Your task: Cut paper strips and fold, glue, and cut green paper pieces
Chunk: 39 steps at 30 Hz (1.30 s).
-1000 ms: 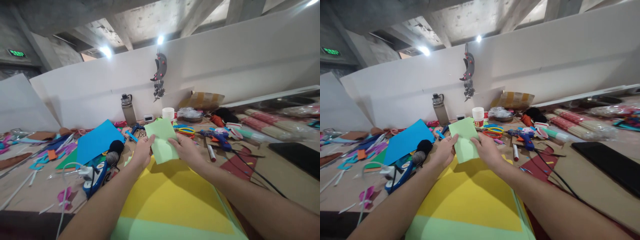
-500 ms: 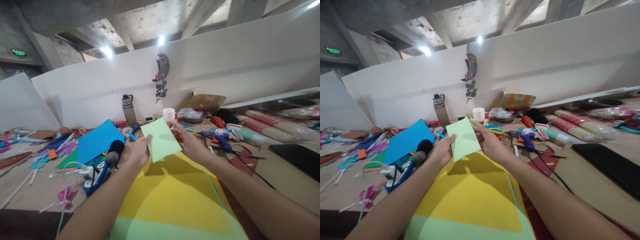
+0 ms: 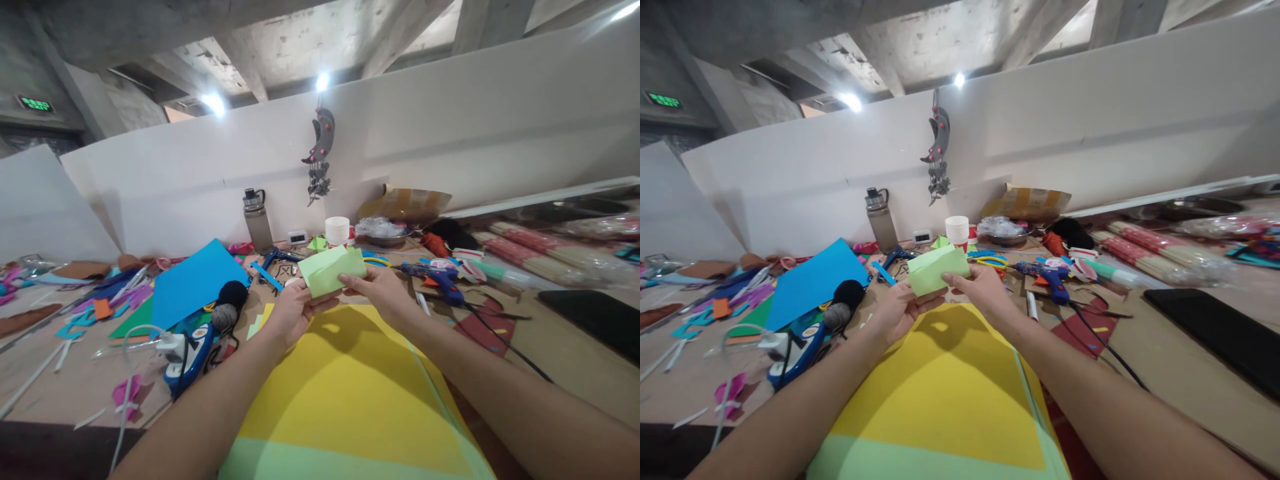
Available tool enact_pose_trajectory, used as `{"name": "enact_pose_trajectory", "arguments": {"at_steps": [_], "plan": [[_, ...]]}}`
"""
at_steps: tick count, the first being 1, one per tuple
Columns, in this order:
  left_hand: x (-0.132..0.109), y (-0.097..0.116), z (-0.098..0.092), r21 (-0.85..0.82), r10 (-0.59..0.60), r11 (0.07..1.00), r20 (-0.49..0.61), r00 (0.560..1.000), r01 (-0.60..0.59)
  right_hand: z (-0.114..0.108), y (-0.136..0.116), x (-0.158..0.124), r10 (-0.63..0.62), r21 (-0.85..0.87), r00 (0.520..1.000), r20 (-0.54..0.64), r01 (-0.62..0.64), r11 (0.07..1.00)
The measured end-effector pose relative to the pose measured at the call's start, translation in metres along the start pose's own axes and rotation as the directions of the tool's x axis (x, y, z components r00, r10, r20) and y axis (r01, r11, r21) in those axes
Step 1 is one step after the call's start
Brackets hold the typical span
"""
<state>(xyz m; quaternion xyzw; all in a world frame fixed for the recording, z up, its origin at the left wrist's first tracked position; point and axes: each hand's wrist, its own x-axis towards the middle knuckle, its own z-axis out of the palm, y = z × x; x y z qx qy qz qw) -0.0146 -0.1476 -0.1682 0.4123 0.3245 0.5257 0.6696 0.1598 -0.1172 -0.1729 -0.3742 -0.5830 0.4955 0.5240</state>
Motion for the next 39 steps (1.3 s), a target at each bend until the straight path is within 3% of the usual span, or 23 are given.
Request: {"name": "enact_pose_trajectory", "arguments": {"at_steps": [4, 10, 15, 25, 34, 39], "plan": [[0.000, -0.004, 0.001, 0.008, 0.004, 1.000, 0.004, 1.000, -0.004, 0.003, -0.001, -0.002, 0.030, -0.005, 0.996, -0.087, -0.031, 1.000], [-0.003, -0.004, 0.007, -0.051, 0.041, 0.998, -0.023, 0.999, -0.042, 0.004, -0.006, -0.007, -0.052, -0.296, 0.982, -0.179, -0.003, 0.955], [-0.002, -0.008, 0.006, 0.116, 0.066, 0.992, -0.051, 0.996, -0.060, 0.006, -0.006, -0.008, -0.143, -0.416, 0.976, -0.163, 0.064, 0.907], [0.000, -0.012, 0.004, 0.165, 0.076, 0.984, -0.070, 0.995, -0.063, 0.007, -0.007, -0.007, -0.102, -0.211, 0.974, -0.200, 0.059, 0.976], [-0.002, -0.009, 0.008, 0.232, 0.297, 0.939, -0.161, 0.941, -0.256, 0.006, -0.001, -0.003, -0.036, -0.059, 0.962, -0.272, 0.020, 0.998], [-0.002, -0.009, 0.009, 0.333, 0.339, 0.899, -0.117, 0.934, -0.285, 0.006, 0.007, 0.000, -0.038, 0.014, 0.965, -0.259, 0.043, 0.999]]}}
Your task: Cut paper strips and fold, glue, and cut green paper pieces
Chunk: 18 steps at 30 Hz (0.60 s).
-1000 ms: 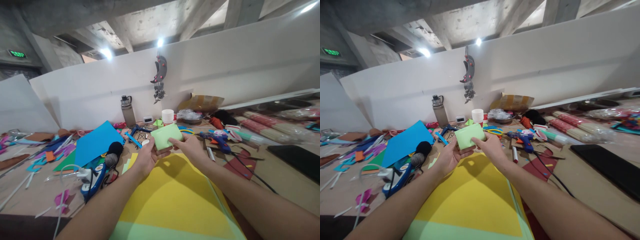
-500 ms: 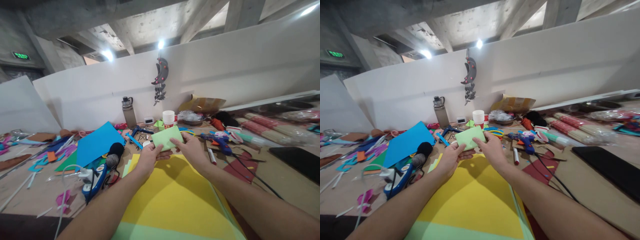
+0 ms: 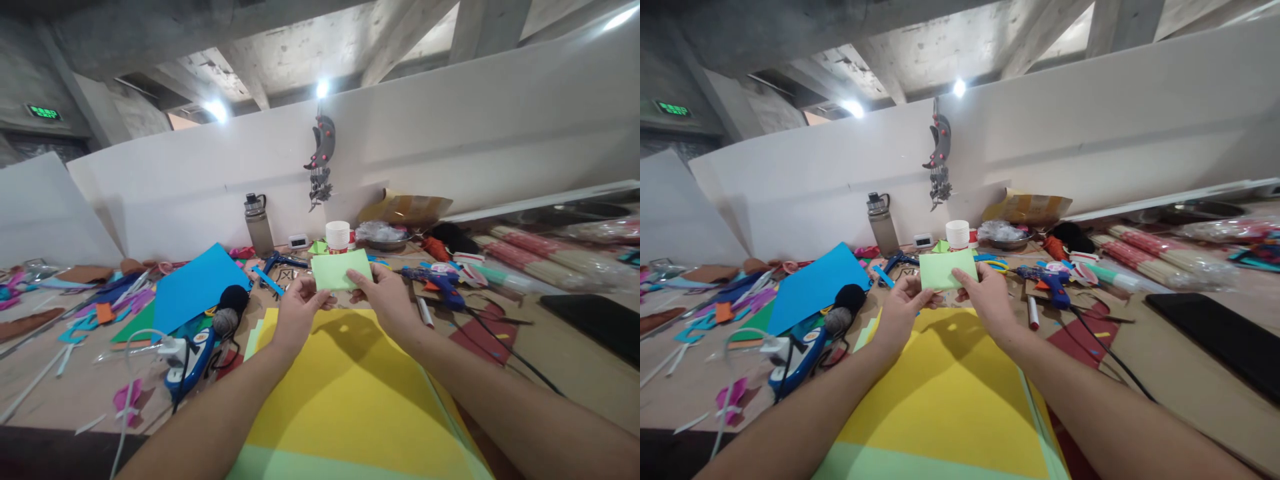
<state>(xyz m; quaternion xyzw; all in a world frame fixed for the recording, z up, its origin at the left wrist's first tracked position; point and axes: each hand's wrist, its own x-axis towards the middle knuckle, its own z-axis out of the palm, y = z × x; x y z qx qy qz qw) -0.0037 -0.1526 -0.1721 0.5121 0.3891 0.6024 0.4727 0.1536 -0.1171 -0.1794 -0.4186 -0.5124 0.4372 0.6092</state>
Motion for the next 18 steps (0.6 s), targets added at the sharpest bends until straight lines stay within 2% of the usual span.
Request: {"name": "enact_pose_trajectory", "arguments": {"at_steps": [3, 8, 14, 18], "plan": [[0.001, 0.001, -0.001, 0.041, -0.026, 0.999, -0.022, 0.999, 0.026, 0.001, -0.004, -0.003, -0.031, 0.013, 0.998, 0.046, 0.031, 0.999], [0.003, 0.006, -0.007, 0.040, -0.019, 0.999, -0.069, 0.997, 0.022, 0.003, -0.011, -0.008, -0.040, -0.046, 0.981, 0.192, 0.049, 0.998], [0.005, 0.002, -0.008, 0.042, -0.022, 0.999, -0.070, 0.997, 0.025, 0.003, -0.006, -0.008, -0.004, -0.084, 0.991, 0.134, 0.015, 0.996], [0.004, 0.003, -0.008, 0.072, 0.005, 0.997, -0.082, 0.997, 0.001, 0.004, -0.007, -0.008, 0.002, -0.037, 0.991, 0.134, 0.003, 0.999]]}}
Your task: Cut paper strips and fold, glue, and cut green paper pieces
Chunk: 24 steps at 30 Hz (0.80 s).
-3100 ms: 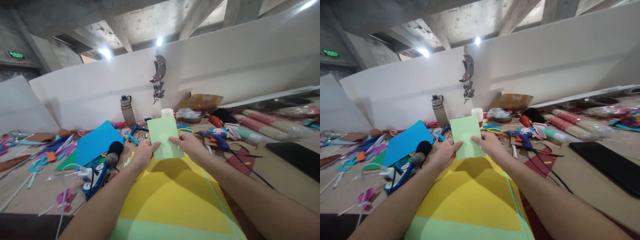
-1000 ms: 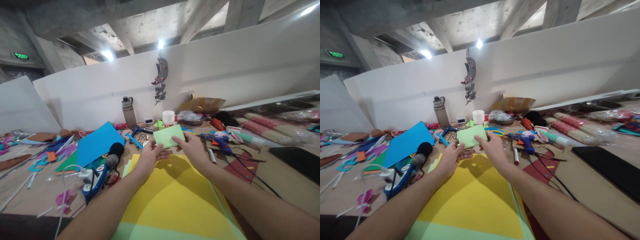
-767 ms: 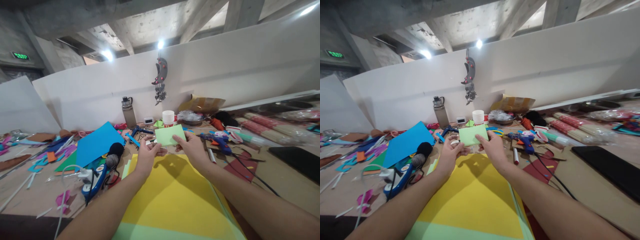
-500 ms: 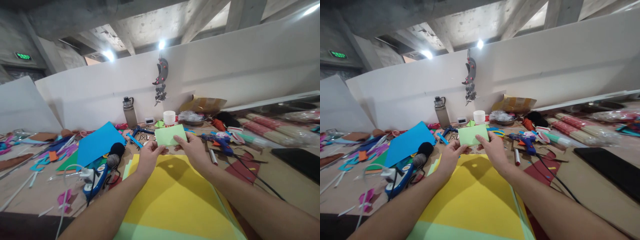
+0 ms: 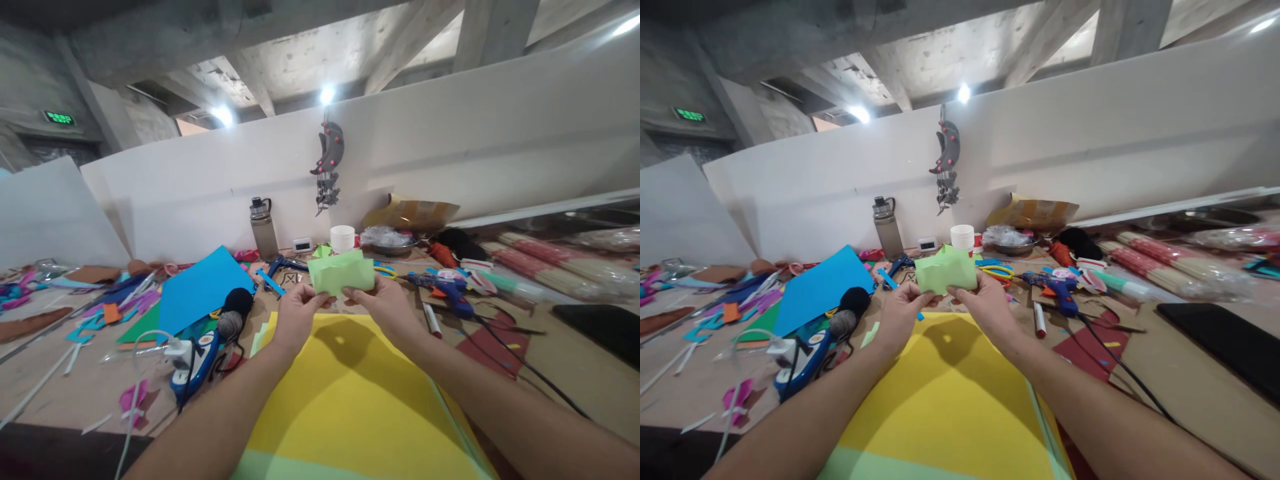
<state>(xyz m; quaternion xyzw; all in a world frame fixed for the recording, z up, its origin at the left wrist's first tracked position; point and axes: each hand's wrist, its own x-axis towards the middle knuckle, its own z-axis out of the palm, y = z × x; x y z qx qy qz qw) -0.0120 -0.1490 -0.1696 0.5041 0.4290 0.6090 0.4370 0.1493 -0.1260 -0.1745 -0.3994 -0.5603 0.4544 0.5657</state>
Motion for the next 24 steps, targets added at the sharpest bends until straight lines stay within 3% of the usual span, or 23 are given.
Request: {"name": "enact_pose_trajectory", "arguments": {"at_steps": [3, 9, 16, 24], "plan": [[-0.001, 0.003, 0.000, 0.014, 0.006, 1.000, -0.010, 1.000, -0.006, 0.000, -0.005, -0.001, -0.041, 0.013, 0.999, 0.021, 0.041, 0.999], [-0.002, -0.002, 0.004, -0.081, -0.039, 0.996, -0.020, 0.999, 0.037, 0.000, -0.012, -0.005, -0.094, -0.090, 0.990, -0.102, 0.085, 0.992], [-0.001, -0.007, 0.003, -0.142, -0.035, 0.989, -0.040, 0.999, 0.029, 0.003, -0.016, -0.010, -0.129, -0.195, 0.982, -0.138, 0.101, 0.976], [-0.005, -0.005, 0.006, -0.129, -0.041, 0.991, -0.032, 0.999, 0.037, 0.004, -0.016, -0.012, -0.152, -0.151, 0.977, -0.151, 0.129, 0.980]]}}
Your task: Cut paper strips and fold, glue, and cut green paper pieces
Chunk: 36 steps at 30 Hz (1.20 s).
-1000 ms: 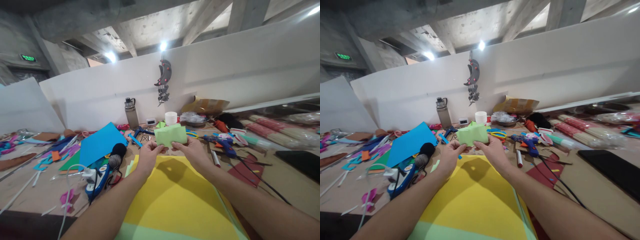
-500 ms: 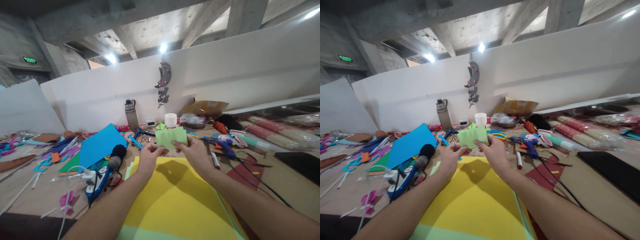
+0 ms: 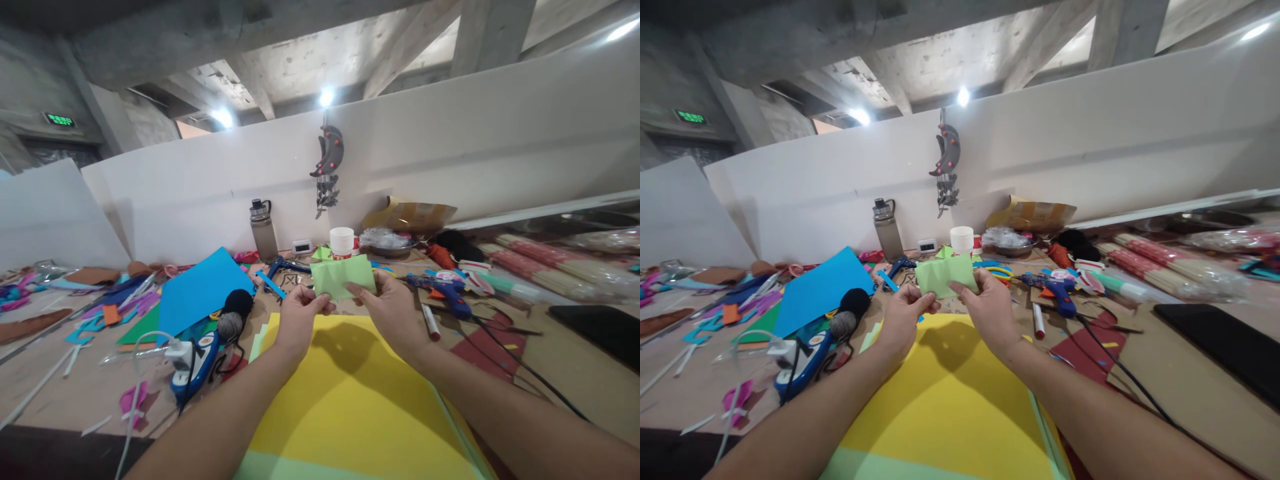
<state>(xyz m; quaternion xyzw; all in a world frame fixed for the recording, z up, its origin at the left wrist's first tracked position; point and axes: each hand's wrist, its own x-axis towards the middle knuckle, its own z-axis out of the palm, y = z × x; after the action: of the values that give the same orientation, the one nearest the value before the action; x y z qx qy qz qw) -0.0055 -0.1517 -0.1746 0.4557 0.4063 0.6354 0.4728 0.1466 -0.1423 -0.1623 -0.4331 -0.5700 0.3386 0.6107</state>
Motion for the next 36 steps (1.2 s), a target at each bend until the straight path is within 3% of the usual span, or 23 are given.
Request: {"name": "enact_pose_trajectory", "arguments": {"at_steps": [8, 12, 17, 21, 24, 29, 36], "plan": [[0.001, 0.001, 0.002, -0.064, 0.028, 0.998, 0.006, 1.000, -0.027, 0.000, 0.006, 0.001, -0.028, -0.009, 1.000, -0.007, 0.028, 1.000], [0.004, 0.003, 0.000, -0.055, -0.074, 0.995, 0.061, 0.995, 0.078, 0.000, 0.012, 0.003, -0.054, 0.028, 0.998, -0.043, 0.056, 0.998], [0.006, 0.002, -0.002, -0.024, -0.153, 0.988, 0.059, 0.986, 0.155, -0.001, 0.014, 0.004, 0.010, 0.223, 1.000, 0.019, -0.014, 0.975], [0.007, 0.001, -0.003, -0.001, -0.160, 0.987, 0.050, 0.986, 0.161, -0.003, 0.014, 0.008, 0.047, 0.200, 0.998, 0.039, -0.054, 0.978], [0.005, 0.002, -0.004, -0.002, -0.173, 0.985, 0.113, 0.979, 0.174, -0.006, 0.017, 0.015, 0.116, 0.188, 0.993, 0.009, -0.116, 0.975], [0.002, 0.003, -0.003, -0.072, -0.044, 0.996, 0.183, 0.982, 0.058, -0.009, 0.021, 0.023, 0.200, 0.271, 0.979, -0.048, -0.181, 0.946], [0.004, 0.003, -0.001, -0.008, 0.070, 0.998, 0.144, 0.987, -0.070, -0.003, 0.023, 0.017, 0.124, 0.249, 0.992, 0.024, -0.126, 0.960]]}}
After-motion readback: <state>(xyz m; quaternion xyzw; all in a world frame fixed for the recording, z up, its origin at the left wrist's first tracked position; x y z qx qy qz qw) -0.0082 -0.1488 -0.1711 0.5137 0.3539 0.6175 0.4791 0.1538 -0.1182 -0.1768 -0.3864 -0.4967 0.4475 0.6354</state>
